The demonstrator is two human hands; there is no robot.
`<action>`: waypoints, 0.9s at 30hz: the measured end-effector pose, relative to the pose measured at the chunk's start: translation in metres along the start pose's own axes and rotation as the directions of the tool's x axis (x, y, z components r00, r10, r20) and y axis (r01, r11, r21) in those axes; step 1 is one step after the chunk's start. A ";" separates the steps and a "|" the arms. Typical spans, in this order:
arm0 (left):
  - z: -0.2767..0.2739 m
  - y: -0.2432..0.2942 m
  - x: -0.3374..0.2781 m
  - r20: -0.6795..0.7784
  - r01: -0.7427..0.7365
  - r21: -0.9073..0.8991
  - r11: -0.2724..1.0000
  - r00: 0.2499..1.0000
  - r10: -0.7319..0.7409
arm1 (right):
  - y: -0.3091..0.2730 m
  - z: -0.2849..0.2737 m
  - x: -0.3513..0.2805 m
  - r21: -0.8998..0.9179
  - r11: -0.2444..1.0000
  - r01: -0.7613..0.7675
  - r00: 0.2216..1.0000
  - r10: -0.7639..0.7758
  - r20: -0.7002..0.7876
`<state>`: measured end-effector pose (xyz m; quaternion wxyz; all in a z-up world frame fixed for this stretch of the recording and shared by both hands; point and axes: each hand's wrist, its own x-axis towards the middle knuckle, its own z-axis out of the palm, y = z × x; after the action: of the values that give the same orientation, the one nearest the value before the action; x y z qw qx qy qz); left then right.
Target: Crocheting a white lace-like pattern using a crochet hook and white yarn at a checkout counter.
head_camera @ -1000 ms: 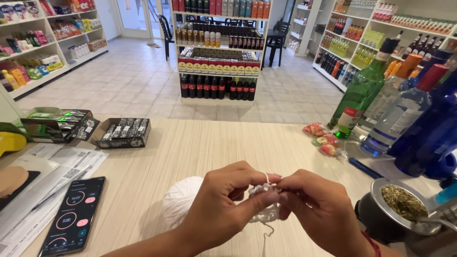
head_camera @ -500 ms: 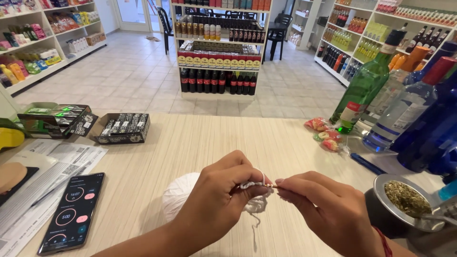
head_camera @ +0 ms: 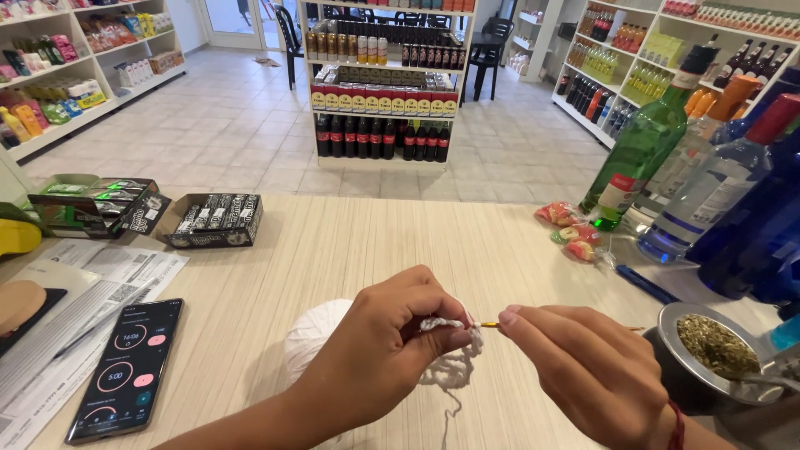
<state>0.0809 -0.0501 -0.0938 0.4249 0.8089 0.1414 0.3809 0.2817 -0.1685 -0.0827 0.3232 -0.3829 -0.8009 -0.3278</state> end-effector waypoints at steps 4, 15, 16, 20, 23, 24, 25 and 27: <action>-0.002 0.001 0.001 0.020 0.044 0.025 0.999 0.999 -0.045 | -0.009 -0.011 0.009 -0.138 0.987 0.083 0.994 -0.072 0.084; -0.005 -0.001 -0.002 0.105 -0.115 0.103 0.988 0.989 0.104 | 0.002 0.011 0.000 0.083 0.992 -0.098 0.993 0.103 -0.057; -0.004 -0.001 -0.002 0.097 -0.159 0.100 0.982 0.984 0.149 | 0.004 0.012 -0.002 0.235 0.922 -0.306 0.951 0.305 0.042; -0.004 -0.001 -0.005 0.101 -0.236 0.126 0.964 0.969 0.224 | 0.004 0.021 -0.008 0.632 0.566 -0.529 0.829 0.504 0.242; -0.004 0.000 -0.005 0.086 -0.239 0.121 0.963 0.970 0.230 | 0.002 0.017 -0.004 0.579 0.652 -0.490 0.866 0.438 0.240; -0.003 -0.001 -0.005 0.085 -0.238 0.120 0.964 0.970 0.229 | 0.001 0.017 -0.004 0.578 0.652 -0.491 0.866 0.438 0.241; -0.003 -0.001 -0.005 0.084 -0.249 0.130 0.960 0.967 0.240 | 0.001 0.018 -0.004 0.581 0.652 -0.487 0.866 0.445 0.227; -0.003 -0.003 -0.006 0.081 -0.260 0.141 0.955 0.965 0.251 | 0.000 0.019 -0.004 0.585 0.652 -0.481 0.868 0.449 0.213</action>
<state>0.0753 -0.0503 -0.0980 0.3139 0.8616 0.0509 0.3957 0.2782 -0.1557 -0.0965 0.4841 -0.4547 -0.7453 0.0577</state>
